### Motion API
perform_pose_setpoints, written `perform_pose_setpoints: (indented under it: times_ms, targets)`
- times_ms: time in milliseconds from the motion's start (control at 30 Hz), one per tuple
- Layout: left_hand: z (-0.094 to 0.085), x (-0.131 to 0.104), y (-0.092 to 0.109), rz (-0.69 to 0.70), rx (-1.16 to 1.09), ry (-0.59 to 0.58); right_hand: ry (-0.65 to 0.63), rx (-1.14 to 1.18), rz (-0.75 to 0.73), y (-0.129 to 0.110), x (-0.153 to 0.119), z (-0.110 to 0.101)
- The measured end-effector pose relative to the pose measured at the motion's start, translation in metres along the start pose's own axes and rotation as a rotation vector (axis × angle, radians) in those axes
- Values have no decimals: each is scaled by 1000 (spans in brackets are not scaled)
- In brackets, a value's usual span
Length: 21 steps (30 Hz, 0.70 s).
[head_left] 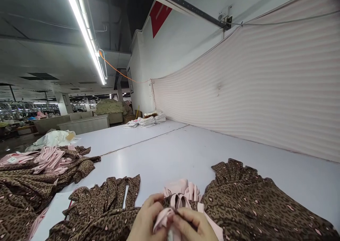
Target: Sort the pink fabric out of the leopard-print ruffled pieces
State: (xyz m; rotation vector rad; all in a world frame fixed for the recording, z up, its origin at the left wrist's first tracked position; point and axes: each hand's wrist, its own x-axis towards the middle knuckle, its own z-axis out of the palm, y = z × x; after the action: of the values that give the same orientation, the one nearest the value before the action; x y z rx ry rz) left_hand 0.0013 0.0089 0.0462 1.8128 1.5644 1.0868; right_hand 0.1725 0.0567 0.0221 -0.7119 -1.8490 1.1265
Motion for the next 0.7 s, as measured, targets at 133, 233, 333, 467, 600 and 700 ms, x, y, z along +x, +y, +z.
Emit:
perform_pose_setpoints:
  times_ms: [133, 233, 333, 467, 600, 700]
  targets:
    - [5, 1, -21, -92, -307, 74, 214, -413, 58, 18, 15, -1]
    - [4, -3, -30, -93, -243, 70, 211, -524, 123, 30, 20, 3]
    - [-5, -8, -33, -133, -99, -54, 170, -477, 78, 30, 17, 0]
    - [-17, -11, -33, -171, -238, 41, 148, -461, -19, 20, 6, -12]
    - [-13, -12, -34, -276, -793, 72, 112, -566, -121, 8, -1, -14]
    - [-6, -11, -43, -326, -824, 78, 59, -563, -78, 0, -4, -12]
